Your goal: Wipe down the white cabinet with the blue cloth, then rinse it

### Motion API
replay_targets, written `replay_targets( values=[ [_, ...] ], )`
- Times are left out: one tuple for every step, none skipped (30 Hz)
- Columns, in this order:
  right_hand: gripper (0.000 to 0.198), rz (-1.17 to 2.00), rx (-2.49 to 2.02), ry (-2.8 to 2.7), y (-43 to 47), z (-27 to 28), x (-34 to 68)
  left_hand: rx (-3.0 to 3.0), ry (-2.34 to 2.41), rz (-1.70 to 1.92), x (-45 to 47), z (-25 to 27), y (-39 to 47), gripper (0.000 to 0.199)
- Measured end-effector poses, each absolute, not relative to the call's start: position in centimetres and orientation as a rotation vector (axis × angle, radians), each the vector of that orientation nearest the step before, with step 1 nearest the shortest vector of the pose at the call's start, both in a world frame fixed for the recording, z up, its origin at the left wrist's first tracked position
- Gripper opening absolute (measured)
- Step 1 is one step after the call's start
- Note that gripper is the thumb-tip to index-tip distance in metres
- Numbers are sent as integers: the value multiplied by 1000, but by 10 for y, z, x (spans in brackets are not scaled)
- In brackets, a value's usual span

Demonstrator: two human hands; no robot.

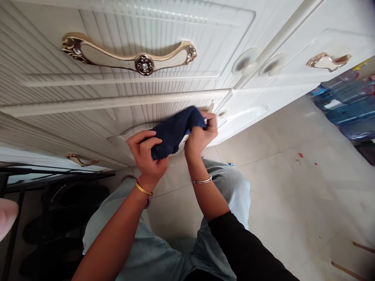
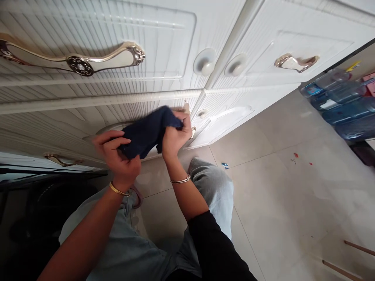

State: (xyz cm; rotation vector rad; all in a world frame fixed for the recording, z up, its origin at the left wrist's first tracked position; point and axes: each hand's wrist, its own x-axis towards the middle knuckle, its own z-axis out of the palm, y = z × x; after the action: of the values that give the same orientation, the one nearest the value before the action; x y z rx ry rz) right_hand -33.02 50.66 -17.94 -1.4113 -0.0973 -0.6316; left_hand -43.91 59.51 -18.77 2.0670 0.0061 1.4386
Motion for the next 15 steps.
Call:
replay_targets(
  values=[
    [9, -735, -1438, -95, 503, -178, -326, 2072, 24, 1464, -439, -188, 598, 28],
    [14, -834, -1471, -104, 501, -175, -322, 2071, 35, 1491, -439, -187, 600, 25],
    [19, -924, -1508, -124, 499, -173, -319, 2070, 31, 1506, -439, -187, 602, 24],
    [22, -999, -1550, -150, 499, -171, -317, 2071, 18, 1506, -439, -187, 604, 24],
    [25, -1053, -1595, -185, 501, -172, -316, 2077, 1, 1491, -439, -187, 605, 25],
    [27, -1091, -1638, -233, 504, -173, -316, 2084, -7, 1469, -439, -186, 606, 28],
    [28, -1108, -1685, -286, 509, -176, -317, 2093, -1, 1451, -440, -186, 606, 30],
    [29, -1108, -1734, -349, 516, -180, -320, 2104, 24, 1444, -442, -186, 607, 32],
    [30, -1096, -1771, -429, 525, -184, -325, 2105, 73, 1462, -444, -186, 608, 33],
    [33, -1057, -1806, -523, 536, -187, -331, 2096, 141, 1503, -446, -185, 611, 34],
    [37, -1006, -1828, -637, 549, -188, -338, 2076, 227, 1551, -449, -184, 615, 34],
    [40, -938, -1845, -757, 563, -188, -347, 2041, 328, 1598, -451, -182, 620, 34],
    [41, -859, -1854, -879, 579, -185, -358, 1989, 430, 1637, -454, -180, 627, 34],
    [41, -785, -1850, -1003, 594, -180, -368, 1919, 516, 1667, -456, -177, 636, 34],
    [40, -714, -1844, -1118, 608, -174, -379, 1835, 578, 1695, -459, -175, 645, 35]
  ],
)
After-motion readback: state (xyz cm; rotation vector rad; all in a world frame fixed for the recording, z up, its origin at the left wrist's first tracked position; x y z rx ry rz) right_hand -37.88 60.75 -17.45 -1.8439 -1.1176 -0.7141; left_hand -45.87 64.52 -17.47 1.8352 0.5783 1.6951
